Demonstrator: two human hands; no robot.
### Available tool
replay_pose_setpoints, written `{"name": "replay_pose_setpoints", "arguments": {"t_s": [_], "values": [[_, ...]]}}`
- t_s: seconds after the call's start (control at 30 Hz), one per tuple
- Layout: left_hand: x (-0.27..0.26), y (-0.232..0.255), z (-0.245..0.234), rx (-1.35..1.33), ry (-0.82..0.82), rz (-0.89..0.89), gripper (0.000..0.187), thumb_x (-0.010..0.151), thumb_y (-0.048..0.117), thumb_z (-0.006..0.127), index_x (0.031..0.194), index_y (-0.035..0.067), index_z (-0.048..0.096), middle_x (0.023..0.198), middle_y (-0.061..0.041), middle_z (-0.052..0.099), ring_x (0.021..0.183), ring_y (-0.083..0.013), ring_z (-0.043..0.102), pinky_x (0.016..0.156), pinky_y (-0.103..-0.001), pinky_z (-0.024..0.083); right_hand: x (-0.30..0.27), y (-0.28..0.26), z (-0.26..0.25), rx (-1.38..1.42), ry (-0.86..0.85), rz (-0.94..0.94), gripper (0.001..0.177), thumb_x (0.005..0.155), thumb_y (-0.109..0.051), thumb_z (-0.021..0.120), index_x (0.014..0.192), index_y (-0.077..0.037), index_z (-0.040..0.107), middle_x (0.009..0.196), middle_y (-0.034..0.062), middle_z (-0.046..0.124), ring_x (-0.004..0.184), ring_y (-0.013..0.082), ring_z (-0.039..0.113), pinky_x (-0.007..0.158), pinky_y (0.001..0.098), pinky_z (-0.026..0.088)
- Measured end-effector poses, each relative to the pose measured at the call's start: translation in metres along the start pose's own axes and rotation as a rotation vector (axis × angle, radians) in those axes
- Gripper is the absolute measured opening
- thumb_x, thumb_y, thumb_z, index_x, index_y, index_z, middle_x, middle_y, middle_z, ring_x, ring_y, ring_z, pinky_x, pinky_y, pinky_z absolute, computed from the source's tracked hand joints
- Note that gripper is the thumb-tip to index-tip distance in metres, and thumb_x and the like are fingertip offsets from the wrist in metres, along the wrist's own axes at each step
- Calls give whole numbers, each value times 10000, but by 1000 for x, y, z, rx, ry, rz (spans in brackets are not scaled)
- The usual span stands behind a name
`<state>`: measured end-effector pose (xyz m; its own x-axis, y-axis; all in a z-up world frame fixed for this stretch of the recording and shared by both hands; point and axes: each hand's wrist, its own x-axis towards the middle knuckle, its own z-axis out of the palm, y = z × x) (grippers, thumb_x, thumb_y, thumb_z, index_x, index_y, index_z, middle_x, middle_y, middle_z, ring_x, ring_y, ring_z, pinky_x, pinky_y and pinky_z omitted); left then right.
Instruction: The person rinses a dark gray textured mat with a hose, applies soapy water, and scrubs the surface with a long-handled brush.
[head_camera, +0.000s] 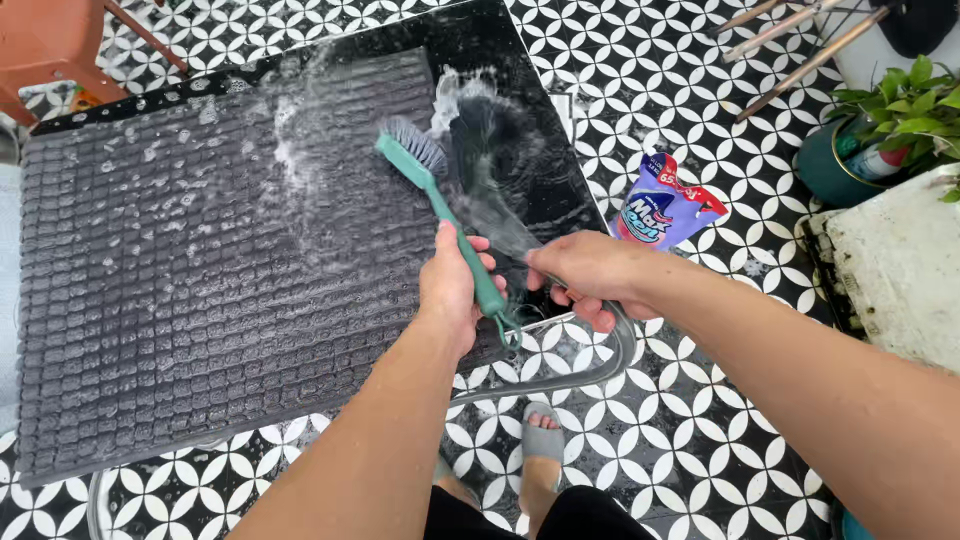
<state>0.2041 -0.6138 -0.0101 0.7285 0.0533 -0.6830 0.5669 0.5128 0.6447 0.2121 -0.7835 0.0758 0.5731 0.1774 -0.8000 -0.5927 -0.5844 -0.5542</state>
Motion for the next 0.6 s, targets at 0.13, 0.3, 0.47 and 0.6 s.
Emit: {"name": "replay_pose_setpoints", "arguments": {"t_s": [0.13, 0.3, 0.47, 0.6], "values": [[5, 2, -8, 164, 130, 157, 561, 1021, 560, 400, 922, 85, 682, 745, -18, 601, 631, -140, 546, 582, -330, 441, -1, -10, -1, 111, -2, -65, 413, 993, -416, 481, 1072, -37, 624, 713, 45, 473, 402, 132, 326, 342, 326, 321], [-1, 6, -15, 456, 280, 531, 502, 986, 486, 540, 930, 6, 677, 741, -47, 602, 676, -149, 543, 615, -322, 455, 16, -21, 10, 118, -48, -111, 349, 996, -372, 500, 1076, -51, 609, 722, 29, 465, 440, 119, 352, 361, 309, 314], [-1, 29, -1, 344, 370, 326, 426, 957, 477, 483, 1050, 86, 626, 815, -67, 629, 711, -208, 614, 601, -391, 498, 37, -30, 15, 106, -69, -149, 374, 1022, -409, 475, 1064, -57, 595, 727, 30, 459, 454, 110, 356, 371, 306, 324], [-3, 22, -14, 478, 371, 186, 462, 954, 514, 441, 1154, 110, 541, 944, -89, 652, 800, -249, 671, 602, -455, 572, 45, -37, 12, 206, 26, -138, 369, 1039, -414, 435, 1062, -68, 561, 738, 22, 455, 458, 103, 335, 384, 301, 299]]}}
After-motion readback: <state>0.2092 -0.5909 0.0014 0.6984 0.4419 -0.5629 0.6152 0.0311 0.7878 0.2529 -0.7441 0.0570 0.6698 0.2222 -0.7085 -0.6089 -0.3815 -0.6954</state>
